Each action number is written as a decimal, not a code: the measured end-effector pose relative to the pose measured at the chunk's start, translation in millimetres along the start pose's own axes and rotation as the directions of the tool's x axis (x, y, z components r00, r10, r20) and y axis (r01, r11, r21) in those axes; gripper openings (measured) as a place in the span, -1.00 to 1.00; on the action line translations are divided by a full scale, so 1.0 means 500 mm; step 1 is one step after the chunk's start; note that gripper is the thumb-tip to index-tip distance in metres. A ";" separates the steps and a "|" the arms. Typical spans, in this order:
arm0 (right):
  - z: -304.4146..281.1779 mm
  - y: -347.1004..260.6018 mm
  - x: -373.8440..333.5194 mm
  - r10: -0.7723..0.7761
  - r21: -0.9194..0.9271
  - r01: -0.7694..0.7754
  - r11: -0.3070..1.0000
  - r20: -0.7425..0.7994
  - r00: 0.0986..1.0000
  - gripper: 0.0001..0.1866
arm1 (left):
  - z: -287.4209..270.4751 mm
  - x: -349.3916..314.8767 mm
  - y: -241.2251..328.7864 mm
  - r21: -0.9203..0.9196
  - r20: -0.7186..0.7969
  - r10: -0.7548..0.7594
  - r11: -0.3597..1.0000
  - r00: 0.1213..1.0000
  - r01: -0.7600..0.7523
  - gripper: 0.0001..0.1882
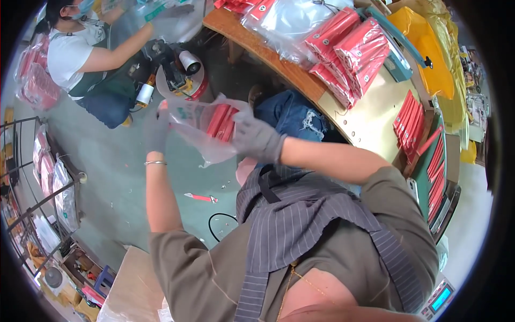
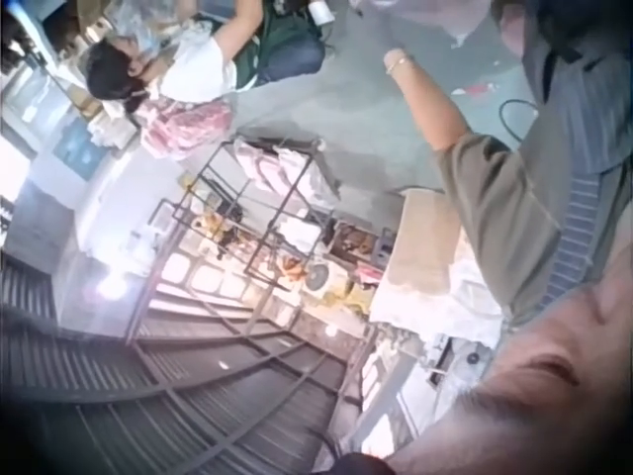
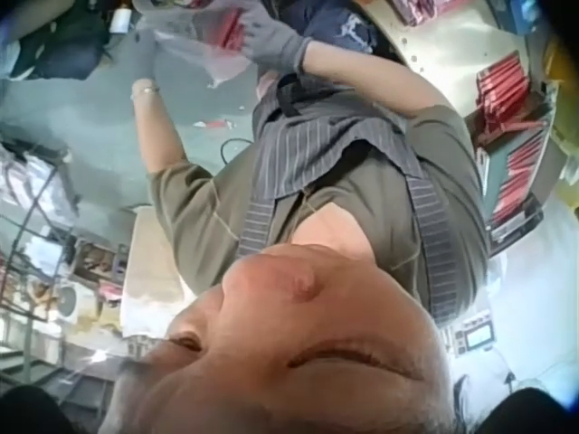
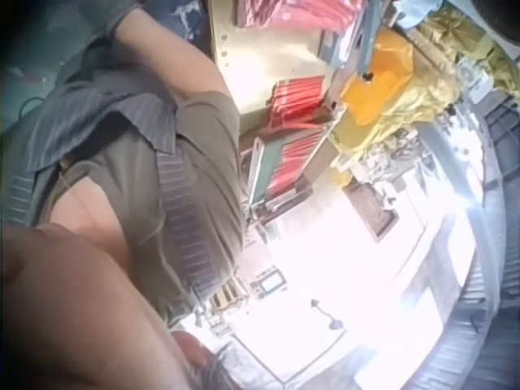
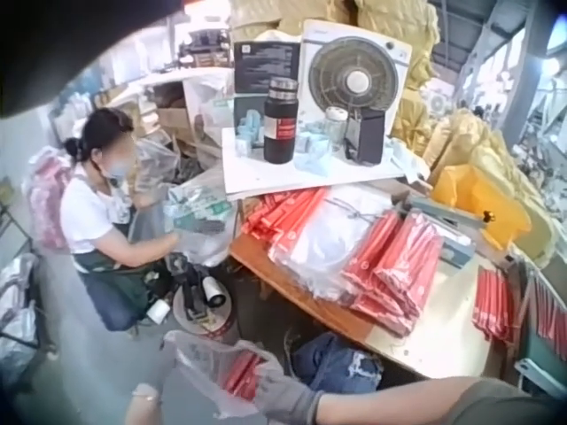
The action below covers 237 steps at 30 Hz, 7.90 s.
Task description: Counting red plastic items and packaging them into bags using a heat sealer.
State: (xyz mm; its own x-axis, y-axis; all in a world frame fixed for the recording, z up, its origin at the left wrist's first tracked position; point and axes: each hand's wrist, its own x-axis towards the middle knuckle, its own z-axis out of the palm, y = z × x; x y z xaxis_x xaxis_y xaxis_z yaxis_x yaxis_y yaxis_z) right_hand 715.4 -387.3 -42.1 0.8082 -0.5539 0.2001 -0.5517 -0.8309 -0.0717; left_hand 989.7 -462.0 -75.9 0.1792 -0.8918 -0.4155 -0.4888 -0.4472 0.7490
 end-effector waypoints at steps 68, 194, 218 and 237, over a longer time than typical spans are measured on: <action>0.297 0.079 0.016 0.228 -0.067 -0.230 0.971 0.544 0.807 -0.61 | 0.222 -0.245 -0.191 0.043 -0.406 0.043 0.999 0.913 -0.028 -0.68; -0.330 0.172 -0.468 0.880 0.893 0.180 -0.413 0.341 0.330 -0.55 | 0.449 -0.167 0.650 -0.595 0.108 0.743 0.581 0.661 -0.555 -0.73; -0.286 -0.128 -0.580 0.896 0.737 0.508 -0.445 0.362 0.259 -0.24 | 0.540 -0.496 0.410 -0.556 0.340 0.940 0.208 0.008 -0.805 -0.66; -0.636 0.173 -0.707 0.780 0.221 -0.951 0.215 -0.625 0.031 -0.86 | 0.605 -0.423 0.880 -0.147 0.449 0.889 -0.024 -0.089 -0.989 -0.75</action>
State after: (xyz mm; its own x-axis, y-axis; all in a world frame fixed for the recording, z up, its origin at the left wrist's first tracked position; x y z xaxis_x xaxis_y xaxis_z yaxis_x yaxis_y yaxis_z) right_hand 316.2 -246.7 191.4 -0.5343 -0.6322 0.5611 -0.8417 0.3368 -0.4220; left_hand 478.8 -449.4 185.5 -0.8336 -0.2878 0.4714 -0.0397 0.8825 0.4687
